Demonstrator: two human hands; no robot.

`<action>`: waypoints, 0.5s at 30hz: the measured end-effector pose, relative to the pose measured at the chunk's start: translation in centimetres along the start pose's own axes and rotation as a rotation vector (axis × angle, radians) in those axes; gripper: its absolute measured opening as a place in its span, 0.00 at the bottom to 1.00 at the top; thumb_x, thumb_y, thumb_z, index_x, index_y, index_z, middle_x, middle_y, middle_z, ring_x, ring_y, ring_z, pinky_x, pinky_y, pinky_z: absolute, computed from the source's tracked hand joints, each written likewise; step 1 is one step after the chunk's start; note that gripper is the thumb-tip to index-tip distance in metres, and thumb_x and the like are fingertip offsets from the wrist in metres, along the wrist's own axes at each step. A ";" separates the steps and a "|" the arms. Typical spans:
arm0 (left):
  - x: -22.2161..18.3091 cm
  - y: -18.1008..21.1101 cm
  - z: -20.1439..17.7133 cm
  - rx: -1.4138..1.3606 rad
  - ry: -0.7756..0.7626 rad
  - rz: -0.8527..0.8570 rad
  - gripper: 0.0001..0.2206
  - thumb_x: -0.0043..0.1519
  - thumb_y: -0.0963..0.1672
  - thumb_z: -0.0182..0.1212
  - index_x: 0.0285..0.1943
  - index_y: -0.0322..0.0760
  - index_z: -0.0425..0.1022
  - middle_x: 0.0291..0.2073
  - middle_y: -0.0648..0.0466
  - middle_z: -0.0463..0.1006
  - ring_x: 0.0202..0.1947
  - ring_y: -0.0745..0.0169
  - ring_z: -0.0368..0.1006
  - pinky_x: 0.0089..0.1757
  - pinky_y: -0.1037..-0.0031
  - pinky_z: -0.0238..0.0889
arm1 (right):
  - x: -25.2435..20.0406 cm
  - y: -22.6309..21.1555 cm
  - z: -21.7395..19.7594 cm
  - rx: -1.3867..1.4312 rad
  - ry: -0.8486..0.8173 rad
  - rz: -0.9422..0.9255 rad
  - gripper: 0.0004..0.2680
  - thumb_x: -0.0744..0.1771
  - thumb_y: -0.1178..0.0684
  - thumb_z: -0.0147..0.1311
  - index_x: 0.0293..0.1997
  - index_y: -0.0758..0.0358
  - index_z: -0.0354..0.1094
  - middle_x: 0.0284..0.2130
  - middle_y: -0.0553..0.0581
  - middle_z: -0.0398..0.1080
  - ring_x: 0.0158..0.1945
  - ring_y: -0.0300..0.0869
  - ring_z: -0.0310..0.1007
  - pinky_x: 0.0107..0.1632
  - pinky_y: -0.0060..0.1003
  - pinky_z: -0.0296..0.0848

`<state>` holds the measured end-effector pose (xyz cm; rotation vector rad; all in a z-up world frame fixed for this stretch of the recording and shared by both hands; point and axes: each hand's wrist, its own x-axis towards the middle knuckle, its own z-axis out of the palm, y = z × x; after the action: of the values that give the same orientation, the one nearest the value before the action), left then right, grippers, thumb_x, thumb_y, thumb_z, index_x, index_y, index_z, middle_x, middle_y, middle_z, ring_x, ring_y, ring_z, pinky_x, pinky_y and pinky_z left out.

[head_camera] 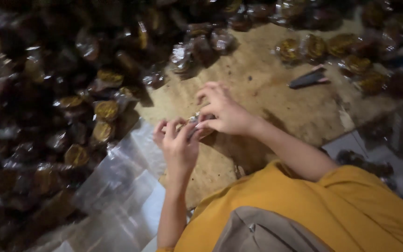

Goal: Manually packaging individually wrapped baked goods into larger plastic bags and sealing them with a stapler.

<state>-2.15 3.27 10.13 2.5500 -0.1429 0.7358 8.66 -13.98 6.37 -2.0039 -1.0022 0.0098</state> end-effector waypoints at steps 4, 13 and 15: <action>-0.3 -0.6 -0.3 0.115 -0.104 0.023 0.05 0.57 0.45 0.74 0.37 0.50 0.82 0.35 0.62 0.76 0.50 0.53 0.66 0.49 0.63 0.49 | -3.4 5.3 -7.7 0.493 -0.131 0.060 0.10 0.65 0.53 0.63 0.52 0.52 0.77 0.60 0.59 0.69 0.67 0.55 0.63 0.71 0.60 0.49; -0.2 1.8 1.3 0.134 0.027 -0.016 0.06 0.64 0.42 0.59 0.33 0.40 0.73 0.31 0.53 0.78 0.39 0.46 0.66 0.42 0.59 0.48 | -19.0 21.1 -11.3 -1.103 -0.252 0.360 0.16 0.67 0.33 0.53 0.44 0.53 0.76 0.43 0.56 0.75 0.53 0.49 0.71 0.63 0.42 0.59; -1.7 1.5 3.1 0.142 0.037 -0.011 0.06 0.62 0.46 0.61 0.33 0.45 0.74 0.27 0.57 0.71 0.40 0.50 0.69 0.41 0.62 0.49 | -17.3 20.3 -5.4 0.294 0.773 0.325 0.09 0.77 0.53 0.36 0.48 0.67 0.59 0.27 0.71 0.69 0.25 0.54 0.71 0.25 0.44 0.70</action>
<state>-2.44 0.41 7.61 2.6671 -0.0664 0.8145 11.98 -35.01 -10.55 -1.6527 -0.1672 -0.3888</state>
